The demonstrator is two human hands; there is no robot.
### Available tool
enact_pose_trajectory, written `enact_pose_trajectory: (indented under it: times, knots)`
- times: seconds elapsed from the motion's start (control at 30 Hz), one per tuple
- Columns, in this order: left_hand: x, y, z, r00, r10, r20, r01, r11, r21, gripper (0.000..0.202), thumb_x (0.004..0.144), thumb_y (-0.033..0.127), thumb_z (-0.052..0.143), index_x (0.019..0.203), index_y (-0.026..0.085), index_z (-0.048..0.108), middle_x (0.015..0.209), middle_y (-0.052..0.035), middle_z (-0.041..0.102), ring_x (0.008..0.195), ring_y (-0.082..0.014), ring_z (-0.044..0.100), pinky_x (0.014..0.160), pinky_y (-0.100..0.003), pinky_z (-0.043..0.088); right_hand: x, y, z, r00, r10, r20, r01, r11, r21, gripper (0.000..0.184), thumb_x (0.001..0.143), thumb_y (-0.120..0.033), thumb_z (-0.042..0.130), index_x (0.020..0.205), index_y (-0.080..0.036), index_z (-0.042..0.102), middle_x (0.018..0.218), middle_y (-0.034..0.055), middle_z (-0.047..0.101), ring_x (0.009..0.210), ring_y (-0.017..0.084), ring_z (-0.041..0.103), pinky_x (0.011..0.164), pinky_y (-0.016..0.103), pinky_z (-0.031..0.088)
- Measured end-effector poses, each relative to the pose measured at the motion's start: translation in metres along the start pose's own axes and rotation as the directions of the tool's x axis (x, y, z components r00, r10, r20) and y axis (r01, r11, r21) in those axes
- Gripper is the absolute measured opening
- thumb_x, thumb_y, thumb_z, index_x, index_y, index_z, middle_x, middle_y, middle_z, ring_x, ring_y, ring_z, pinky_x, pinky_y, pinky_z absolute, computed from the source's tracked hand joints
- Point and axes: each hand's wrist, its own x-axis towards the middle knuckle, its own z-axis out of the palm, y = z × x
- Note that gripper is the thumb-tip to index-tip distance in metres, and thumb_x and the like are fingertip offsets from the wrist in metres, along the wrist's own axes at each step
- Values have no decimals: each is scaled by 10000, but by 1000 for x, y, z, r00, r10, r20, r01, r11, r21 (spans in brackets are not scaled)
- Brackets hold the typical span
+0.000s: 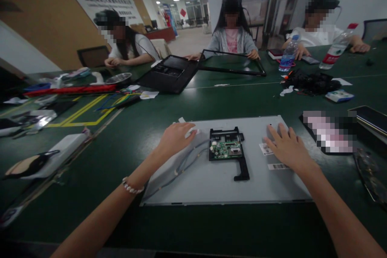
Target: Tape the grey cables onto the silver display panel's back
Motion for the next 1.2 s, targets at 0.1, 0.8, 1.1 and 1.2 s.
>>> enact_pose_trajectory:
  times: [0.1, 0.8, 1.1, 1.2]
  knots:
    - [2, 13, -4, 996, 87, -28, -91, 975, -201, 505, 930, 443, 454, 1352, 168, 493, 1397, -128, 532, 1270, -281, 506, 1074, -436, 379, 0, 0, -1, 1000, 3, 4, -3, 1000, 8, 659, 950, -568, 217, 1511, -235, 311, 1520, 211, 330, 1321, 474, 371, 937, 621, 424]
    - [-10, 29, -3, 934, 315, 169, -170, 809, -563, 960, 769, 514, 696, 1530, 174, 220, 1576, -180, 238, 1429, -353, 277, 1159, -524, 265, -1, -2, 0, 999, -13, -30, 14, 1000, 20, 638, 958, -558, 229, 1491, -230, 346, 1501, 211, 352, 1325, 493, 356, 935, 637, 421]
    - [-32, 30, 0, 984, 173, -50, -177, 880, -442, 487, 917, 335, 563, 1370, 182, 471, 1420, -108, 514, 1310, -233, 474, 1112, -436, 374, 4, -4, -5, 995, -21, -100, 28, 998, 62, 591, 944, -520, 325, 1408, -187, 475, 1456, 215, 431, 1359, 487, 316, 963, 724, 339]
    - [-40, 39, 2, 964, 208, -166, -259, 874, -412, 298, 959, 298, 484, 1203, 174, 601, 1214, -79, 656, 1137, -204, 593, 1006, -399, 464, 13, -20, -22, 968, -139, -208, 170, 976, 139, 518, 945, -437, 369, 1347, -153, 532, 1442, 193, 469, 1369, 418, 348, 1028, 653, 346]
